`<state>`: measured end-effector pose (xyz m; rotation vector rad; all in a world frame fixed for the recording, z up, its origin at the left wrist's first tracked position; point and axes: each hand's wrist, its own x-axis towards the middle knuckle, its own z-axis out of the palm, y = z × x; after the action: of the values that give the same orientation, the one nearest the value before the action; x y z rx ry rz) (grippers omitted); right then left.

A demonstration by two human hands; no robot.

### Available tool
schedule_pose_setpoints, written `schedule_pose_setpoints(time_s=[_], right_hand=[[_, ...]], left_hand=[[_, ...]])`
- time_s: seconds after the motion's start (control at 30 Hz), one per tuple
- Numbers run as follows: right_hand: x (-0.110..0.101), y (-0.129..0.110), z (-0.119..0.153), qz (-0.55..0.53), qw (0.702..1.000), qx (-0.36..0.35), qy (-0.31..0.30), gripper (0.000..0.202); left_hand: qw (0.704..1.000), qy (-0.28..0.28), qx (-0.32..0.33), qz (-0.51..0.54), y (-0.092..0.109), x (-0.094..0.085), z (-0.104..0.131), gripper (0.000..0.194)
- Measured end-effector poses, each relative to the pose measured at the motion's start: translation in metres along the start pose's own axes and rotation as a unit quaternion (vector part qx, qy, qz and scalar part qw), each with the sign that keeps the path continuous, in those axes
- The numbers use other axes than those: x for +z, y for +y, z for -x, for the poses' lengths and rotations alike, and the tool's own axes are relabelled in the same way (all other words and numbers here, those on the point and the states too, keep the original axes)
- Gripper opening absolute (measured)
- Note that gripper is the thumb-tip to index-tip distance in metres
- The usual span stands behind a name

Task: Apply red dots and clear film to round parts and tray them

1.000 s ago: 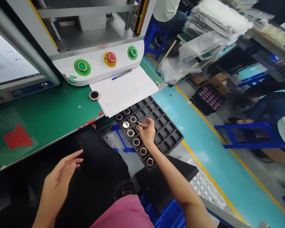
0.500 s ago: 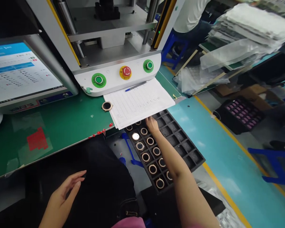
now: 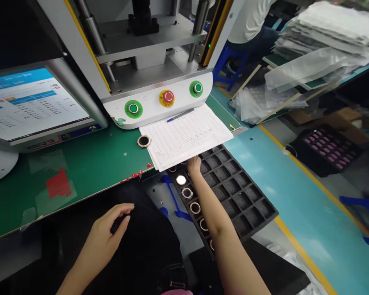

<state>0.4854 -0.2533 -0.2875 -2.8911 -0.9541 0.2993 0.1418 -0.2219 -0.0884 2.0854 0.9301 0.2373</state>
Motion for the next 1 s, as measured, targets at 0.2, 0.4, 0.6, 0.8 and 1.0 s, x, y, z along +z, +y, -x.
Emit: schedule_pose_setpoints(time_s=[0.2, 0.4, 0.6, 0.8, 1.0], right_hand=[[-0.006, 0.024, 0.048, -0.139, 0.974, 0.070, 0.163, 0.032], [-0.036, 0.038, 0.118, -0.288, 0.877, 0.068, 0.379, 0.029], [-0.094, -0.024, 0.172, -0.427, 0.773, -0.058, 0.466, 0.029], [-0.140, -0.100, 0.213, -0.587, 0.719, -0.174, 0.331, 0.021], [-0.154, -0.139, 0.248, -0.682, 0.685, -0.217, 0.137, 0.021]], left_hand=[[0.990, 0.094, 0.049, -0.096, 0.026, -0.001, -0.110, 0.018], [0.991, 0.112, 0.018, -0.070, 0.040, 0.023, -0.173, 0.024], [0.989, 0.108, -0.028, 0.099, 0.034, 0.015, -0.181, 0.012], [0.928, 0.092, -0.091, 0.350, 0.015, -0.019, -0.111, 0.032], [0.852, 0.165, -0.127, 0.481, 0.007, -0.027, 0.003, 0.030]])
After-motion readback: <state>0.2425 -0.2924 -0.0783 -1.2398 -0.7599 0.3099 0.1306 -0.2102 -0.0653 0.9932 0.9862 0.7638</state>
